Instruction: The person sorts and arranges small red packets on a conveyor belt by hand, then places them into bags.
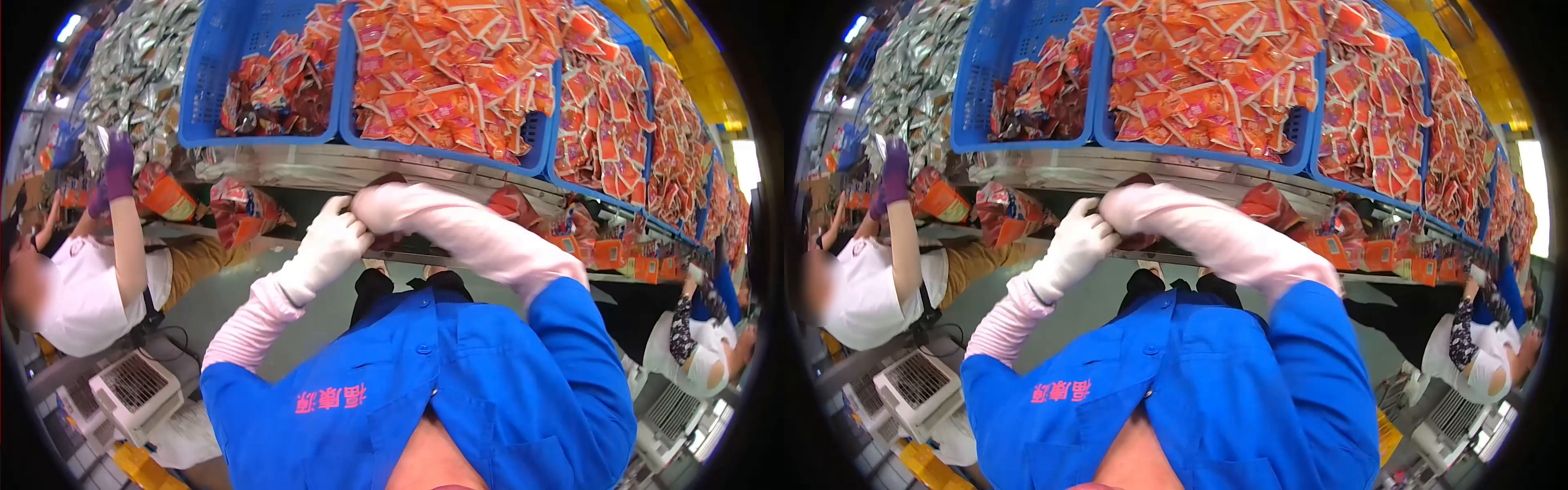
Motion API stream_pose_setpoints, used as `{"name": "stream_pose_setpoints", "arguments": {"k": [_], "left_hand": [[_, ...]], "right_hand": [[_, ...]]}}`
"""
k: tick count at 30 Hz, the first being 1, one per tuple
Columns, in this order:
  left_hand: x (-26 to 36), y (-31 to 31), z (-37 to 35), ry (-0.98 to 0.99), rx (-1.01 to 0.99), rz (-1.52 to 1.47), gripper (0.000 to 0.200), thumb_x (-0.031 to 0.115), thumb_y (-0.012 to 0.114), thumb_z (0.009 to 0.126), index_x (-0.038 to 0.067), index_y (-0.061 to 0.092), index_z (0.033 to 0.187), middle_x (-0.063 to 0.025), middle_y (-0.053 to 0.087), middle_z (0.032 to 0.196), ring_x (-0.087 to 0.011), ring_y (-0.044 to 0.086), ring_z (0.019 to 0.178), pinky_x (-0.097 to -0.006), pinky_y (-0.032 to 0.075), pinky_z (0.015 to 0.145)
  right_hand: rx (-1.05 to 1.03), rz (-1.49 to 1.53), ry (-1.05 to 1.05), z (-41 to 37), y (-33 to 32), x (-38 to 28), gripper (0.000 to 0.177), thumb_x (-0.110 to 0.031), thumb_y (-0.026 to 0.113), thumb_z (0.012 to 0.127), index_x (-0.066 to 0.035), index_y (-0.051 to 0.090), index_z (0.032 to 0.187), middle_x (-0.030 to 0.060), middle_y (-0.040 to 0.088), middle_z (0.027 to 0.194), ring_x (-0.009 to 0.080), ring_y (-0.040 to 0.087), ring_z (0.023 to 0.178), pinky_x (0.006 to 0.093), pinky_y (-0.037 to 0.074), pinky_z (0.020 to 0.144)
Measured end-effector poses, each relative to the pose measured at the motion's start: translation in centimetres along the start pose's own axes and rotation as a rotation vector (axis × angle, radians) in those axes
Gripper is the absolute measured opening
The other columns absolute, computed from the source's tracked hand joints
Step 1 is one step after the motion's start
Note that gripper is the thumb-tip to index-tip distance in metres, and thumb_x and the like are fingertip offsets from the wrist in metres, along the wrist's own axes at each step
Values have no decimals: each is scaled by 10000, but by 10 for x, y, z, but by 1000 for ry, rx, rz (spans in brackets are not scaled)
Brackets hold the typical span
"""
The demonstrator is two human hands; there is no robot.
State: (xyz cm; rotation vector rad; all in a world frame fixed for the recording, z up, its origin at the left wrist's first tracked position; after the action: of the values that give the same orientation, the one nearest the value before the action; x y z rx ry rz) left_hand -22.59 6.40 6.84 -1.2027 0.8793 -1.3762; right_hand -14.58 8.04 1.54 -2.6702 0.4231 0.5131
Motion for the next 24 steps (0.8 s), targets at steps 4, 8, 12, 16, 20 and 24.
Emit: {"name": "stream_pose_setpoints", "arguments": {"k": [4, 8, 12, 16, 20, 24], "left_hand": [[-5, 2, -10, -32, -48, 15, 55, 111, 656, 740, 123, 700, 771, -14, 623, 710, -190, 667, 804, -523, 480, 1046], [-35, -17, 3, -182, -420, -104, 167, 224, 796, 712, 108, 744, 820, -64, 696, 797, -257, 679, 850, -523, 469, 968], [-93, -33, 102, -409, 77, -89, 217, 209, 749, 838, 49, 703, 978, -168, 695, 960, -390, 658, 938, -480, 516, 817], [-158, 80, 167, -557, -39, 125, 312, 189, 704, 886, 82, 670, 1177, -139, 705, 1115, -361, 666, 1083, -464, 541, 890], [-149, 39, 142, -596, 274, -119, 277, 84, 604, 891, 101, 676, 1158, -148, 709, 1078, -387, 657, 1041, -462, 538, 877], [-37, -10, 121, -509, 176, -1065, 121, -76, 591, 975, -29, 666, 1057, -94, 743, 986, -168, 716, 944, -279, 560, 839]], "right_hand": [[175, 39, -44, 63, 3, 8, 196, -235, 749, 825, -86, 783, 948, 132, 779, 982, 263, 757, 882, 439, 596, 792], [111, 480, -86, -2, -16, 9, 258, -155, 715, 830, -94, 762, 1077, 131, 781, 967, 252, 762, 898, 433, 596, 818], [915, 620, -529, -163, -61, 108, 336, -95, 724, 848, -15, 709, 1174, 129, 728, 1092, 228, 713, 1029, 374, 560, 935], [900, 525, -356, -152, -9, 158, 295, -95, 730, 844, -36, 718, 1132, 157, 709, 1057, 292, 719, 998, 381, 574, 895], [769, 40, -252, -99, 18, 141, 373, -274, 769, 859, -43, 708, 1145, 150, 693, 1113, 369, 672, 1047, 444, 543, 926], [603, -187, -461, -116, 43, 130, 302, -324, 732, 888, -83, 740, 1070, 136, 721, 995, 355, 665, 1010, 399, 524, 923]]}}
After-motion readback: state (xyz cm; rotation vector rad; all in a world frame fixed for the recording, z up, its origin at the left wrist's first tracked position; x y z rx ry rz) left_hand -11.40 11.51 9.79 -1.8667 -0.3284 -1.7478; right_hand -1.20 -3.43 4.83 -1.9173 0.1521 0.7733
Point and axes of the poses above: each hand's wrist, its own z-axis towards the middle knuckle, its own y-axis out of the palm, x = y × z, the point moved 8 cm from there along z, towards the middle knuckle
